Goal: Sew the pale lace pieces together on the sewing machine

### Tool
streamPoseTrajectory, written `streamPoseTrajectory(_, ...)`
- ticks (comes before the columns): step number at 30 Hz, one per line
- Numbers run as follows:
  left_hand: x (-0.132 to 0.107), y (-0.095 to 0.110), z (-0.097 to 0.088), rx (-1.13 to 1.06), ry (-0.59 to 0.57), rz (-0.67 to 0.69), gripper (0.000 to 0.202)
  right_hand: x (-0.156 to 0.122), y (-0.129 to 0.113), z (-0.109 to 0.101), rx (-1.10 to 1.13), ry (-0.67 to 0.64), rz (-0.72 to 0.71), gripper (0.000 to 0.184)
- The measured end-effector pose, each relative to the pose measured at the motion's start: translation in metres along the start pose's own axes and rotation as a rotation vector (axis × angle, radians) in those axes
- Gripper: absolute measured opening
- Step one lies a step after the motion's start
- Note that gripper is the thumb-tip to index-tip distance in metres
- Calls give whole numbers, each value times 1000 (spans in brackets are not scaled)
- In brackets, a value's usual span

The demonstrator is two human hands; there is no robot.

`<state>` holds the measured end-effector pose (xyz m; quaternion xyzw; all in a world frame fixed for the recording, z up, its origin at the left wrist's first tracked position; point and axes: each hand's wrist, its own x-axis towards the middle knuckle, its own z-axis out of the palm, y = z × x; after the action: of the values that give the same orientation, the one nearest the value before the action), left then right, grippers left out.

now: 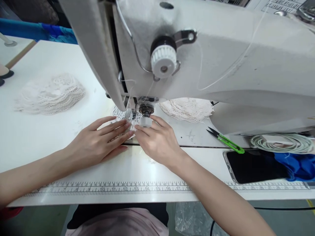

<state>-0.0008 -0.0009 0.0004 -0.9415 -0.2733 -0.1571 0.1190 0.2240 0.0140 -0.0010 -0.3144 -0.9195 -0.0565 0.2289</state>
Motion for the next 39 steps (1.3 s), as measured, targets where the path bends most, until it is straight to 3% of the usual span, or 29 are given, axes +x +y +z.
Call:
streamPoseTrajectory(9, 0, -6, 3, -44, -48, -45, 36, 0, 2, 2, -27, 14, 20, 21)
streamPoseTrajectory(15, 6, -14, 7, -256, -81, -175, 35, 6, 6, 4, 27, 7, 86, 25)
streamPoseTrajectory(26, 7, -20, 12, -235, -83, -201, 40, 7, 11, 12, -5, -13, 128, 22)
streamPoseTrajectory(31, 3, -12, 8, -182, -72, -181, 33, 1, 6, 9, -109, -36, 56, 36)
streamPoseTrajectory(39, 1, -12, 8, -214, -21, -173, 33, -2, 7, 9, -181, -9, -6, 35)
